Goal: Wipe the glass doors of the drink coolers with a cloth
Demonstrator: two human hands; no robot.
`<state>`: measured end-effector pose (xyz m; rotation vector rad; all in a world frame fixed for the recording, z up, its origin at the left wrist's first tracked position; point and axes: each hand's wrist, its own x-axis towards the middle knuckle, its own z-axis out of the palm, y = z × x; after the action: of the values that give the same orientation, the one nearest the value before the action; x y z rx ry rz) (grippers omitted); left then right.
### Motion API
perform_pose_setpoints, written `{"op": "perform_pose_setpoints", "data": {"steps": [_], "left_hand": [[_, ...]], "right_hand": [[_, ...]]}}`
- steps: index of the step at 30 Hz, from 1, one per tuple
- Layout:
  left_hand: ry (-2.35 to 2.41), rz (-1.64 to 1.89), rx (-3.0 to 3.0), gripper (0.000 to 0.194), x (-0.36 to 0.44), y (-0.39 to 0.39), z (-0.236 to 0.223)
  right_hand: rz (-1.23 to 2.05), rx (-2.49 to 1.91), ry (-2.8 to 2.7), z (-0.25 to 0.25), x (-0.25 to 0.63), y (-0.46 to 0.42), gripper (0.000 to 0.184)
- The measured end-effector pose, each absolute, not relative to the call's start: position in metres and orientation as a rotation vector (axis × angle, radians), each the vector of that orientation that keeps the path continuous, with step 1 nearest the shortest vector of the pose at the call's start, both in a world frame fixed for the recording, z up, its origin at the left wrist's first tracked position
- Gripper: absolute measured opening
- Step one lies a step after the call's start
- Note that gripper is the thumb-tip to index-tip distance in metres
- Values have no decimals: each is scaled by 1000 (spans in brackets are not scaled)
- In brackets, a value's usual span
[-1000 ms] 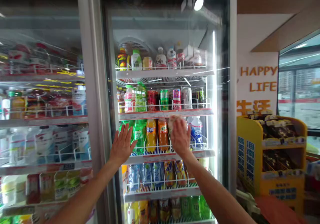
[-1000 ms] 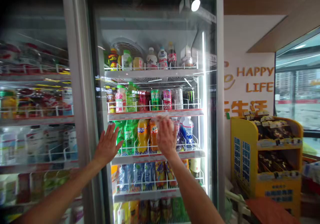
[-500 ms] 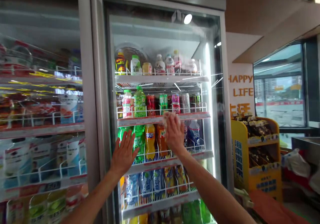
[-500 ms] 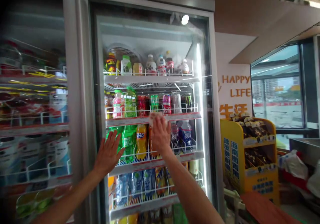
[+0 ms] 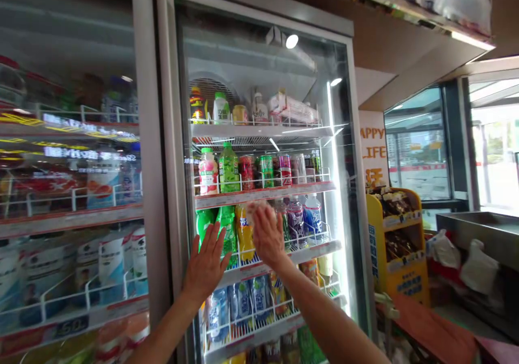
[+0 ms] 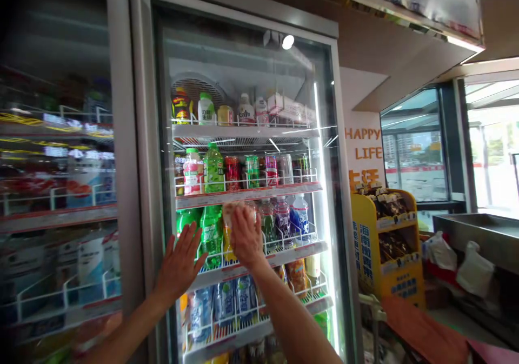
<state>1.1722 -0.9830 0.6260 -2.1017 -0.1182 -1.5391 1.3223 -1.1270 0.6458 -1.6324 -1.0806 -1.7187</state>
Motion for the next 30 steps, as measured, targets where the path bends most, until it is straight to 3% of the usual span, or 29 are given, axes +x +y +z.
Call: {"op": "perform_pose_setpoints", "data": {"steps": [4,10,16,19,27,30], "left_hand": [[-62,-1575,-2102,68,1172,-981,625],[-55,-1593,-2091,68,1171,-982,623],[-60,-1641,-2109,68,1176,-980,619],[-63,-1637,-2147,68,1176,-980,618],[-119,-1569,-2162,70,1177,-977,617],[-160,-1560,-2138,70,1180,-981,614]], "right_hand": [[-1759,-1649,-1189,608,1326,-1140,46],[-1559,-1625,-158,632,1386,-1182,50],[-1659,-1725,-798,616,1319,-1116,51],[-1718,-1716,-1078,598,1320,-1129,51],[-1398,-1603,-199,604,1429,-1224,51],[-1439,-1608,-326,595,1413,-1204,52]]}}
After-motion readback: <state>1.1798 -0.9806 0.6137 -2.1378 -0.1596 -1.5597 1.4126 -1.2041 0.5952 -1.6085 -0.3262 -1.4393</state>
